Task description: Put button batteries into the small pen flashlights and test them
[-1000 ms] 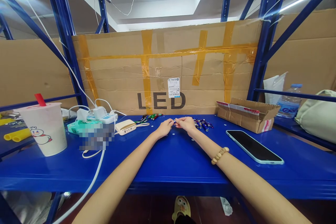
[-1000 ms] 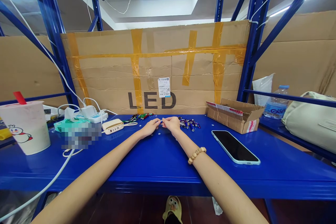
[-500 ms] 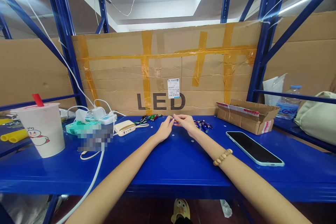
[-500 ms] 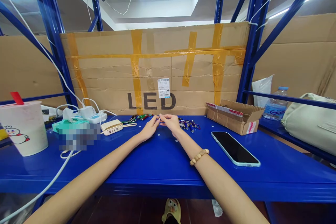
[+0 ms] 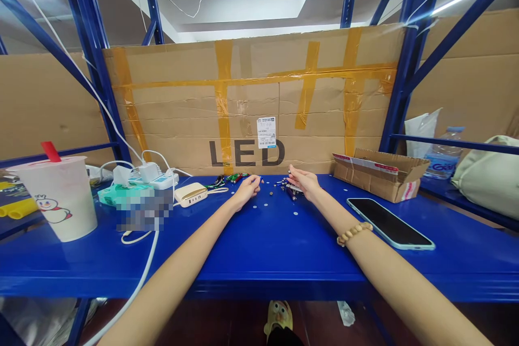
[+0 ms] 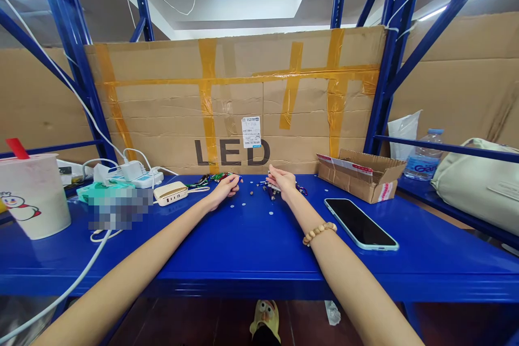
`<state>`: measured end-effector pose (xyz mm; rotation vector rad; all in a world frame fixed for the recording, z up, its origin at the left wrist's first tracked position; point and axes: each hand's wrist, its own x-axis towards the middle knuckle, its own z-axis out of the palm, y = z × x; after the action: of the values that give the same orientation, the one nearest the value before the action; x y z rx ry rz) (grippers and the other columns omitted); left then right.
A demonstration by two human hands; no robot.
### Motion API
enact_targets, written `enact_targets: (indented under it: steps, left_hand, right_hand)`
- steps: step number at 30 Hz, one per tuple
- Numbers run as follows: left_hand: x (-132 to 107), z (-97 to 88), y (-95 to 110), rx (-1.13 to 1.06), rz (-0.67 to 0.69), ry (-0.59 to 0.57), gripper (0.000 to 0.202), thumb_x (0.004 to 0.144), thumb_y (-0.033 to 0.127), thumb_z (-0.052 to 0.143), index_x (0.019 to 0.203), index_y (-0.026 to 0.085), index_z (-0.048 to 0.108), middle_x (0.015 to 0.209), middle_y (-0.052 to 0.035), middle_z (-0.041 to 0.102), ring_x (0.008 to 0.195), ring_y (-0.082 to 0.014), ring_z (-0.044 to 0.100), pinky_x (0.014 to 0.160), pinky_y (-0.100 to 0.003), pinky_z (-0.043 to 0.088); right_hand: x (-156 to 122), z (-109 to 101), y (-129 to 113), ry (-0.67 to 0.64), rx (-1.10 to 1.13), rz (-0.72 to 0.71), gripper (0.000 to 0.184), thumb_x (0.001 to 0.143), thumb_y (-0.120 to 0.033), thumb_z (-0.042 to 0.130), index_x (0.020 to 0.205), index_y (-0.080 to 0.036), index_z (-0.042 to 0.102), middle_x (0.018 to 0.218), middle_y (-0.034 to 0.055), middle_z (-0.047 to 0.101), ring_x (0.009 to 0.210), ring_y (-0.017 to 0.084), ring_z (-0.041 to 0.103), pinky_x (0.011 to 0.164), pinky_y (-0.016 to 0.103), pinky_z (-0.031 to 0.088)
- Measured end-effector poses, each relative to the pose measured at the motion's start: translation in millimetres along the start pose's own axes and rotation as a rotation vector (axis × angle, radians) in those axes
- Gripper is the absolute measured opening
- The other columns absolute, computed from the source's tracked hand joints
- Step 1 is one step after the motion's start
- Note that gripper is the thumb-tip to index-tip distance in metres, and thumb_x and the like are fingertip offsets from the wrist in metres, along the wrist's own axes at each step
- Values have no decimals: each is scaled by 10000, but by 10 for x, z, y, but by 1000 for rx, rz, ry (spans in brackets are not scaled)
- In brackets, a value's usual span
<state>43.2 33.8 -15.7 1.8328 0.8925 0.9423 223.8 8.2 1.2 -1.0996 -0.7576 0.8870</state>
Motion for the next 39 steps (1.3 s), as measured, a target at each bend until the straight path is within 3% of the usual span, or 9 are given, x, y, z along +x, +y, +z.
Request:
enact_targets:
  steps: [4,7,10,17,21,26,31,36,39]
  left_hand:
    - [-8,-60,-76,434,191,23,175,798,343,465,872,196,526,802,-5,565,745,-122,510,733,-258,420]
    - [-31,-77,-81,674,263,-85,148,776,273,512,908,214,543,967,-18,589,919,-168,513,852,-308,389]
    - [-55,-76,-32,824,319,-94,142,782,236,518,918,226,560,979,-25,581,978,-186,494,873,-327,368]
    - [-99,-29,56,977,353,10,147,792,191,509,903,231,597,971,-29,575,986,-179,503,859,-312,348]
    - [-112,5,67,994,272,38,162,810,299,487,900,219,595,971,-34,616,958,-191,535,838,-318,354]
    - [-131,27,79,987,142,75,218,789,359,494,925,212,580,911,-45,648,887,-212,576,784,-317,382]
    - [-98,67,14,774,51,121,287,815,381,417,1020,220,536,749,-19,639,740,-183,595,666,-274,418]
    - [-17,103,-54,461,-19,202,321,857,233,276,1115,172,456,687,-12,644,728,-147,599,724,-262,432]
    - [-19,31,-44,645,-27,358,302,825,209,331,1084,176,482,800,-45,653,904,-191,567,836,-325,396]
  right_hand:
    - [-20,-15,69,-93,-476,-254,151,683,-288,672,679,-137,659,631,34,655,600,130,616,588,221,530]
    - [-85,38,105,-184,-920,-530,124,660,-311,682,668,-187,686,735,42,684,712,164,624,638,226,483]
    - [-126,67,108,-227,-1114,-608,108,688,-319,657,717,-224,698,824,31,690,756,158,617,648,216,446]
    - [-56,40,157,-245,-1074,-603,73,700,-218,634,725,-204,701,770,41,694,723,166,620,643,233,443]
    - [-24,45,206,-268,-1010,-555,127,676,-102,608,730,-179,694,755,49,694,709,158,629,666,232,464]
    - [-57,65,202,-255,-1112,-491,226,647,-25,574,773,-171,692,777,49,688,734,152,624,661,216,460]
    - [-148,93,137,-204,-1177,-573,200,748,-171,538,890,-183,678,914,58,656,752,155,602,681,253,451]
    - [-266,176,168,-458,-1136,-718,259,777,-352,529,959,-215,653,988,45,592,725,126,578,671,245,440]
    - [-327,227,209,-607,-1214,-710,252,751,-383,557,927,-237,662,1005,39,574,803,145,576,671,241,430]
